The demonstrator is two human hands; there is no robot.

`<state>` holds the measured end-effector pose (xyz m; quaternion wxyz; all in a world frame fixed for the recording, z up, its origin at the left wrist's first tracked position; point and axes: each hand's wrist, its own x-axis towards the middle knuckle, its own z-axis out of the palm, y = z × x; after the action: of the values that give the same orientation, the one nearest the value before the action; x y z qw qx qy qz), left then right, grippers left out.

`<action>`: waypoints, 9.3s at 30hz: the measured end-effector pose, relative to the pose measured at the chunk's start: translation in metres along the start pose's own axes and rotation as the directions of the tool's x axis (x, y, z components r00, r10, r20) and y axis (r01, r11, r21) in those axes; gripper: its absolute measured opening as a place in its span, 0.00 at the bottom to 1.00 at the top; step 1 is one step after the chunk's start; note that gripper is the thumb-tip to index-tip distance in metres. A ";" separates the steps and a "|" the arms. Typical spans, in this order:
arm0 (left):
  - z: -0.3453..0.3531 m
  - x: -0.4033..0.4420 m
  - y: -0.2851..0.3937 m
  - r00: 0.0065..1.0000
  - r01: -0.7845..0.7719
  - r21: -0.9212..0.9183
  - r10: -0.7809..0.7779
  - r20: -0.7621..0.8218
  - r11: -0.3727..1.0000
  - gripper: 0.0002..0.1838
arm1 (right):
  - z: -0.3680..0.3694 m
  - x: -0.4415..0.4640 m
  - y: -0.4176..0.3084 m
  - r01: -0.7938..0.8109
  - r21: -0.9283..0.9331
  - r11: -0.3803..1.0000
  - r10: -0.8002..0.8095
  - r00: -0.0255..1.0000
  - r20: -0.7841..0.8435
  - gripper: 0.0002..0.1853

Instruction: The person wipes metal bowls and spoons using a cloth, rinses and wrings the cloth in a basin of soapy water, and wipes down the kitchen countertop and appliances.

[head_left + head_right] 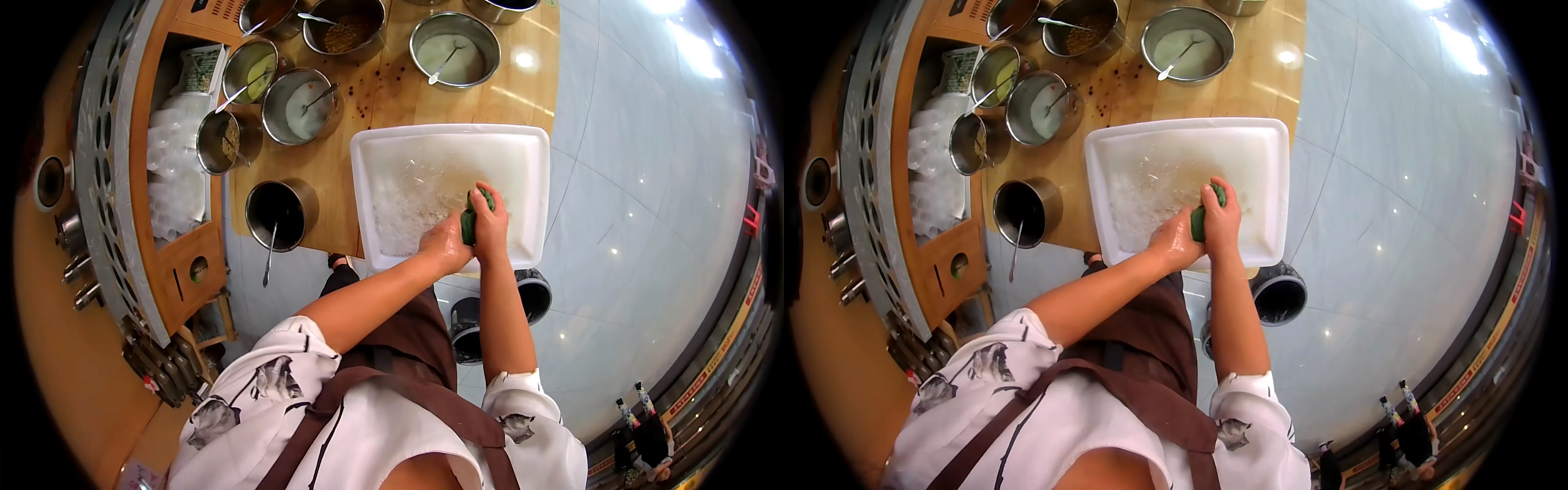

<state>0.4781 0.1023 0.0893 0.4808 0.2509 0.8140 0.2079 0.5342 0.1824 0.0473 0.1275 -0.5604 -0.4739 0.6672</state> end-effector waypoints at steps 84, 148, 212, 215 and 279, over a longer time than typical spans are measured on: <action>-0.178 -0.336 -0.433 0.974 -0.055 -0.976 -0.226 -0.006 -0.210 0.17 | 0.163 -0.389 0.097 -0.064 0.244 0.968 -0.060 0.882 0.468 0.06; -0.221 -0.029 -0.333 0.722 -0.208 0.054 0.190 -0.665 0.977 0.10 | 0.284 -0.057 0.028 0.528 -0.304 0.793 -0.288 0.765 0.576 0.23; -0.232 -0.019 -0.349 0.863 -0.339 -0.020 0.302 -0.406 0.941 0.16 | 0.313 -0.115 0.085 0.417 -0.860 0.295 -0.309 0.893 0.327 0.14; -0.227 -0.027 -0.360 0.854 -0.288 -0.143 0.186 -0.487 0.947 0.16 | 0.309 -0.121 0.096 0.292 -0.861 0.416 -0.289 0.940 0.179 0.14; -0.053 -0.452 -0.629 0.349 0.052 -0.825 -0.784 -0.513 0.563 0.11 | 0.335 -0.293 0.249 0.195 -0.442 0.876 0.178 0.720 0.670 0.18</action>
<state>0.4858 -0.6734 0.0549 0.1027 -0.3291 0.8287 0.4409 0.4328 -0.3163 0.0125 -0.1997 -0.2807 -0.6399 0.6869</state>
